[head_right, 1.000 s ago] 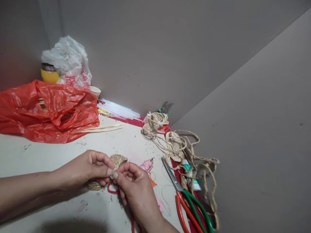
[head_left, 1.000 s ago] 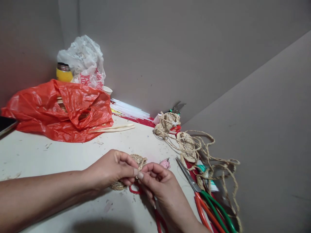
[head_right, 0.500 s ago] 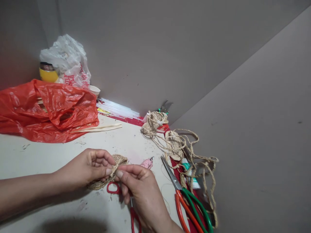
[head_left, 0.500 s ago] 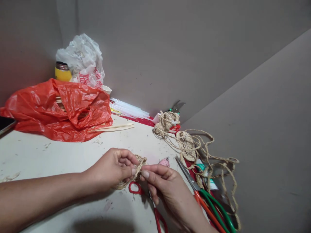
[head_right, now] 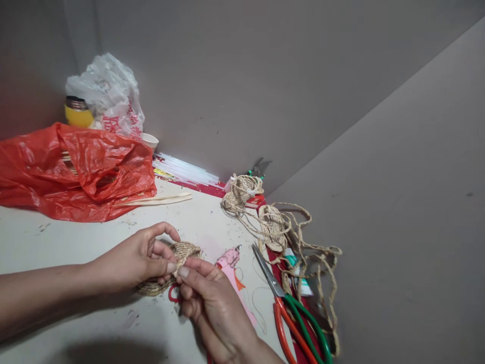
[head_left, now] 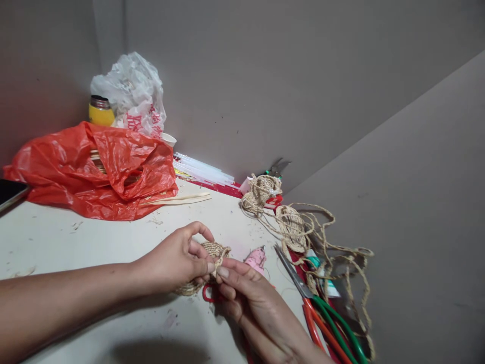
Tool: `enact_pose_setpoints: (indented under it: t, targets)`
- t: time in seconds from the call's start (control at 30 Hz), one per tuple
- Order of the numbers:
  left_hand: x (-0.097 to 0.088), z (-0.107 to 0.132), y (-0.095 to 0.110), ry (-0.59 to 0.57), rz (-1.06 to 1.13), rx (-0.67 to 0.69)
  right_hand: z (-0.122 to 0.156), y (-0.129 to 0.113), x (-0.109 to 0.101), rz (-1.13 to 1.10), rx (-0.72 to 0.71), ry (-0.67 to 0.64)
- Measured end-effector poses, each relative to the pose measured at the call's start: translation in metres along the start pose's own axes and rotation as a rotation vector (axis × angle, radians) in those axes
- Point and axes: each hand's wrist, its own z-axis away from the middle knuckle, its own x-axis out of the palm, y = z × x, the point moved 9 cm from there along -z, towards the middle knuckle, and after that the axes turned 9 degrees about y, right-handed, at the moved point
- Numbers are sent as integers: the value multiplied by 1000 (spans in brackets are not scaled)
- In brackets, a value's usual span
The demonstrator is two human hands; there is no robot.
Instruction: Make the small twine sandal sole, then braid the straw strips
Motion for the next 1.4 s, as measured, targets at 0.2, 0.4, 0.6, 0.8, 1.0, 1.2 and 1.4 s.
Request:
enact_pose_setpoints:
  t: [0.2,0.4,0.6,0.8,1.0,1.2,1.4]
  targets:
    - [2,0,-8,-22,-28,-60,2,4,6,-17,10,-71]
    - [2,-1,-3,5,-147,-9,3,2,7,40,18,-83]
    - [-27,-6,30,235,-696,317,-2,-14,-4,128,-108,-6]
    - [-25,-5,25,226,-1016,346,-9,-16,-10,250,-193,74]
    - [-21,-2,21,213,-1078,348,-1,-23,-11,355,-212,106]
    - [-25,-4,19,211,-939,232,4,-26,-13,373,-186,118]
    - [-19,-7,1,111,-523,61,3,-26,-15,397,-306,129]
